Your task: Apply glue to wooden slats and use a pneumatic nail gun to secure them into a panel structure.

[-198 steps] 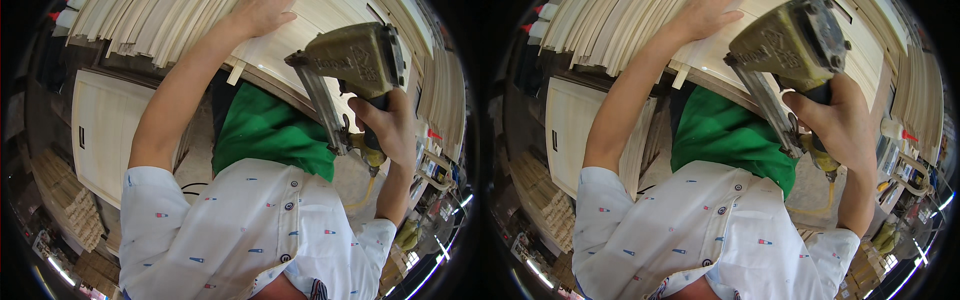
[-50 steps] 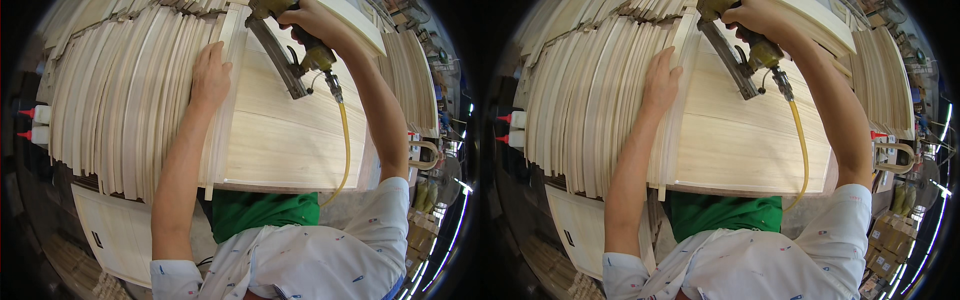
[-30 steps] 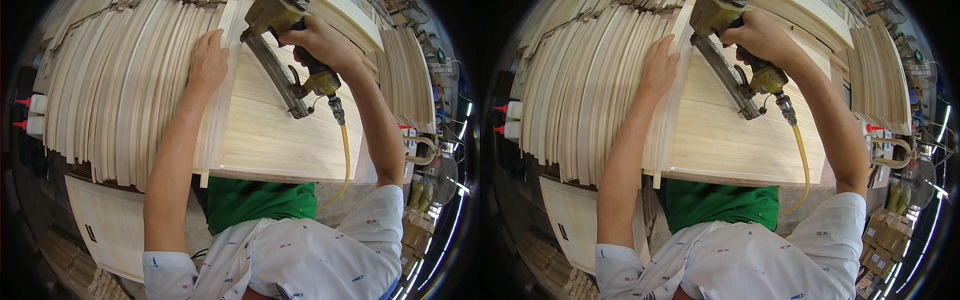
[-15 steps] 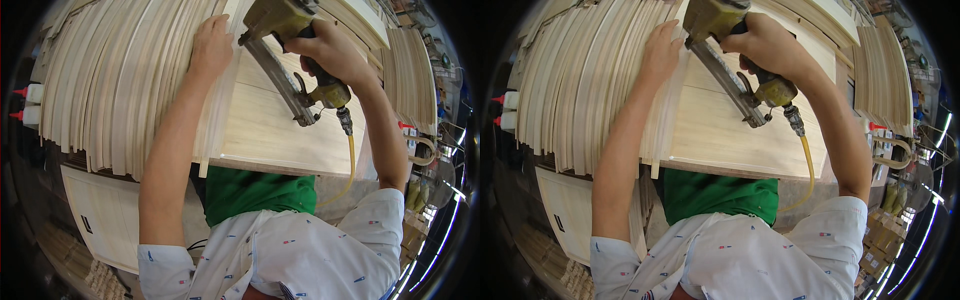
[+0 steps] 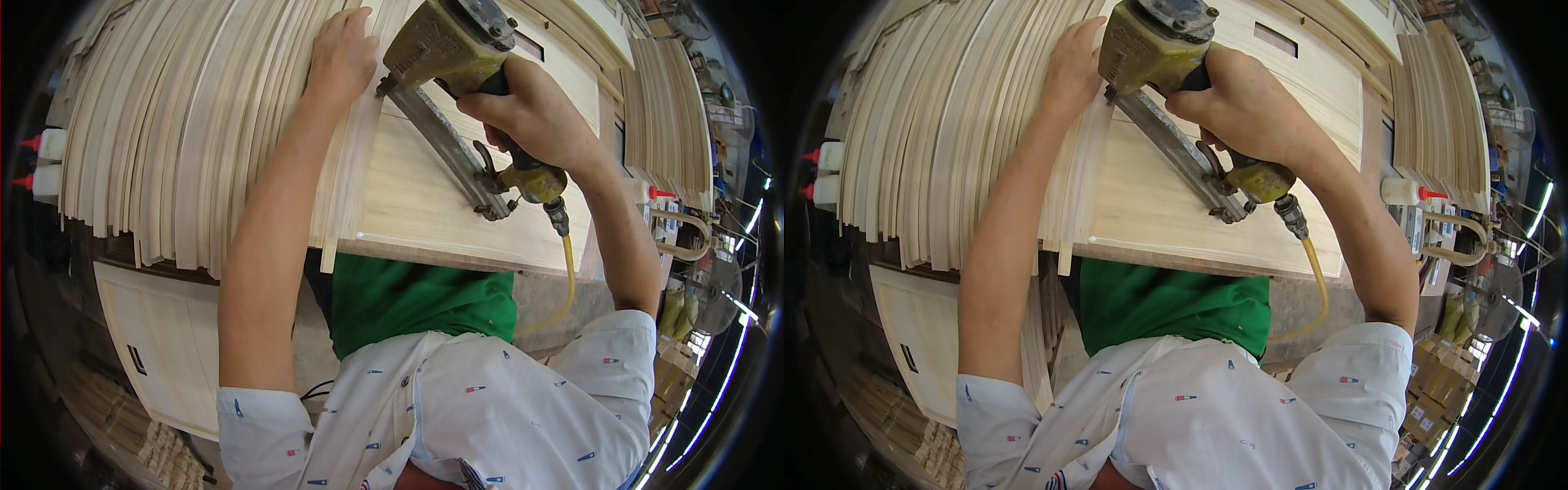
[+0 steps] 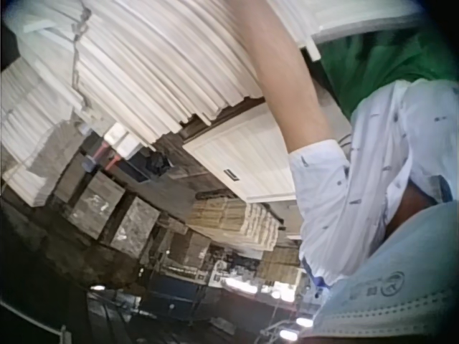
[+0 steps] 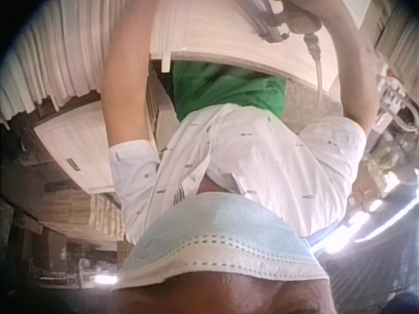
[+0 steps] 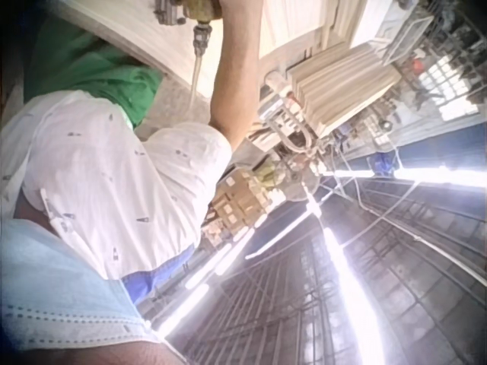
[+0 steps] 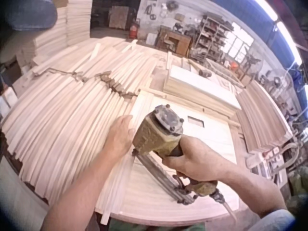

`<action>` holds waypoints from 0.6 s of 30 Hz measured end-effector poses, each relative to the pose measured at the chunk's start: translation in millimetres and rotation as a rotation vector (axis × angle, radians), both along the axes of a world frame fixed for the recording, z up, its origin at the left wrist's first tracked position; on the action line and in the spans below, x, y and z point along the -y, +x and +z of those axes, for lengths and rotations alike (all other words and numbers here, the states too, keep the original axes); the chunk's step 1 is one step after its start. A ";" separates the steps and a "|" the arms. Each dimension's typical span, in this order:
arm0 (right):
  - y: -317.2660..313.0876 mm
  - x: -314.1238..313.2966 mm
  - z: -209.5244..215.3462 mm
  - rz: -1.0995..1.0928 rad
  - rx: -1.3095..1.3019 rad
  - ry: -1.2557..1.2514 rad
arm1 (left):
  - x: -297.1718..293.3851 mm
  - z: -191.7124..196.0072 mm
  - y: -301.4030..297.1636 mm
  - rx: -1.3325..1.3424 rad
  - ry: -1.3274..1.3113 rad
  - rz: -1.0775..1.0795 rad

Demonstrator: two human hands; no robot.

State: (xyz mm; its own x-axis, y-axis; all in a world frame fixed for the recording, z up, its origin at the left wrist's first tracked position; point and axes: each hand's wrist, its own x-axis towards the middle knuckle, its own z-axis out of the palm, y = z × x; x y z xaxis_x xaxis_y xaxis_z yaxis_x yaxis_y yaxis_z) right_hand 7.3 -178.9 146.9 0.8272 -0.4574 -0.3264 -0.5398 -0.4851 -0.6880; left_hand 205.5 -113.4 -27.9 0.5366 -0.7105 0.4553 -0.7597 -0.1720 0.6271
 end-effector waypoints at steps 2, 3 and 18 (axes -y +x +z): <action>-2.8 -1.8 2.1 0.001 -0.049 -0.024 | 0.1 4.1 -3.5 -0.078 0.016 0.015; -8.6 -4.7 3.4 -0.031 -0.023 -0.005 | 2.5 1.9 -4.6 -0.080 0.020 0.020; -35.2 -48.0 6.8 0.048 -0.046 0.016 | 3.8 -15.4 4.4 0.039 -0.188 0.002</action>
